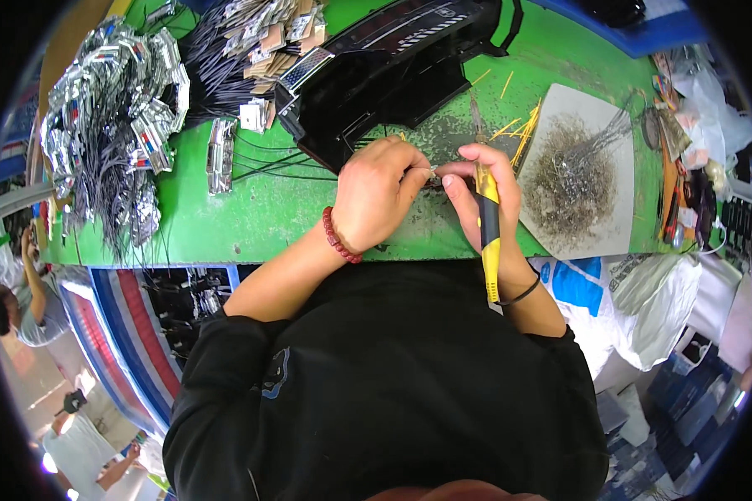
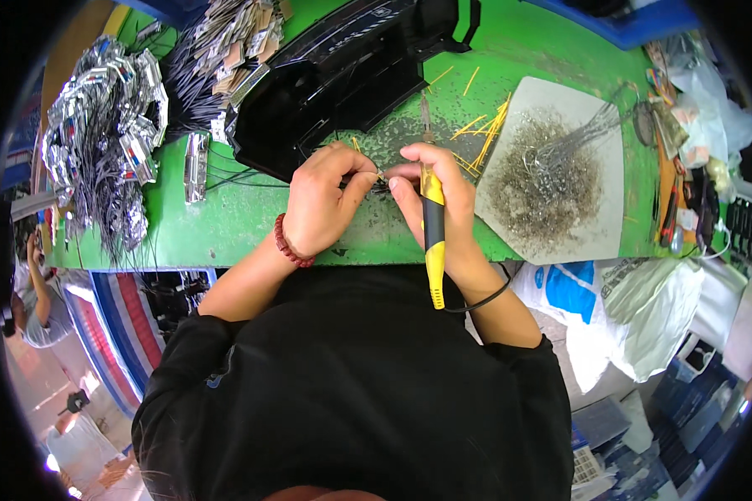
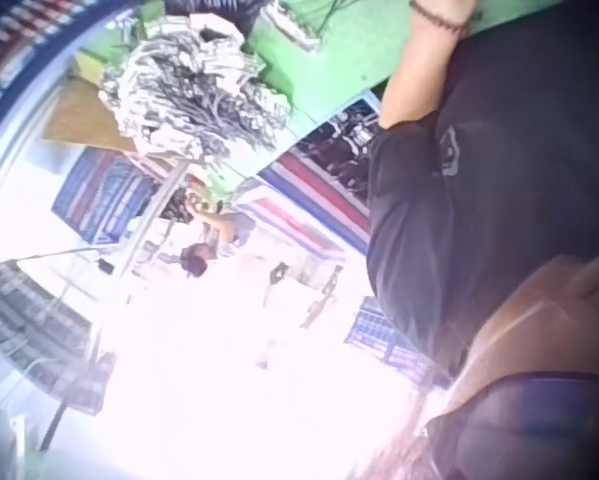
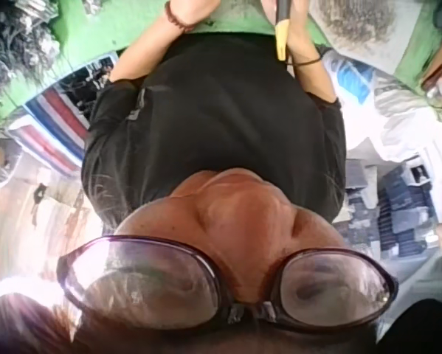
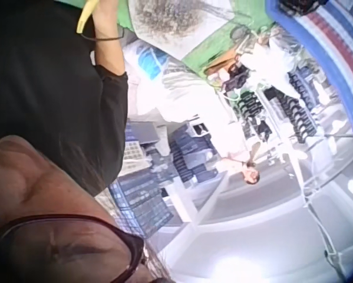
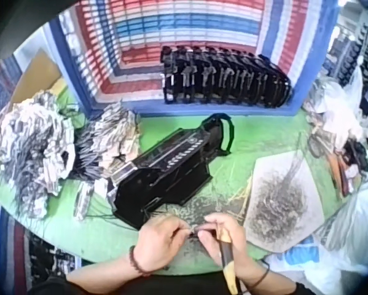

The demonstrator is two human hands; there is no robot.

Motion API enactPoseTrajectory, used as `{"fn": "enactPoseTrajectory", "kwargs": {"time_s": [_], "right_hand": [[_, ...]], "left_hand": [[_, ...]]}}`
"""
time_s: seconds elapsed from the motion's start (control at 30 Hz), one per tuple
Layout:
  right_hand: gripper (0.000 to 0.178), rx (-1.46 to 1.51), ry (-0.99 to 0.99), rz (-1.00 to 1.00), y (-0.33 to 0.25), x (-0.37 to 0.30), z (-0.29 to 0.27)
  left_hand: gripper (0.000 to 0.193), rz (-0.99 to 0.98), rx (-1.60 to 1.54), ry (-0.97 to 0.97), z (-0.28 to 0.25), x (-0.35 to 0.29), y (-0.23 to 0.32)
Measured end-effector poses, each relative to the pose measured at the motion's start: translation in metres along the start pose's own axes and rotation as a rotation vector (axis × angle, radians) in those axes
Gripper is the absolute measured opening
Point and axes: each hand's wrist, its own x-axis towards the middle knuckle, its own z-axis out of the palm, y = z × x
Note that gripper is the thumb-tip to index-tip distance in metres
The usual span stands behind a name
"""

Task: The person solders wires to toy car parts using a soldering iron, places the assembled pieces into a storage bin, and solders wires onto circuit boards.

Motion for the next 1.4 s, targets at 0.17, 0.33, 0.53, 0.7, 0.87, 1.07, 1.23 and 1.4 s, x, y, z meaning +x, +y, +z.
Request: {"fn": "enactPoseTrajectory", "kwargs": {"time_s": [0.17,0.33,0.53,0.7,0.87,1.07,1.23,1.4], "right_hand": [[0.039,0.075,0.017,0.022,-0.006,0.005,0.004],[0.038,0.067,0.011,0.045,-0.002,0.009,0.002],[0.038,-0.189,0.066,-0.216,0.005,0.009,-0.001],[0.045,-0.516,-0.059,-0.332,0.005,0.012,-0.021],[0.047,-0.598,-0.102,-0.298,0.001,0.011,-0.007],[0.046,-0.612,-0.035,-0.287,0.003,0.008,0.001],[0.049,-0.576,0.013,-0.269,0.001,0.006,0.005],[0.053,-0.580,-0.018,-0.263,0.002,0.007,0.003]], "left_hand": [[0.006,0.076,0.040,0.013,0.004,-0.003,-0.003],[0.008,0.127,0.012,0.026,0.007,-0.003,-0.006],[0.010,0.209,-0.007,0.054,0.008,-0.003,-0.011],[0.009,0.181,0.142,0.057,0.006,-0.004,-0.009],[0.011,0.166,0.255,0.072,0.010,-0.004,-0.009],[0.010,0.175,0.331,0.010,0.014,-0.003,-0.006],[0.009,0.186,0.364,0.006,0.016,0.001,-0.005],[0.006,0.164,0.385,-0.035,0.016,0.005,-0.004]]}}
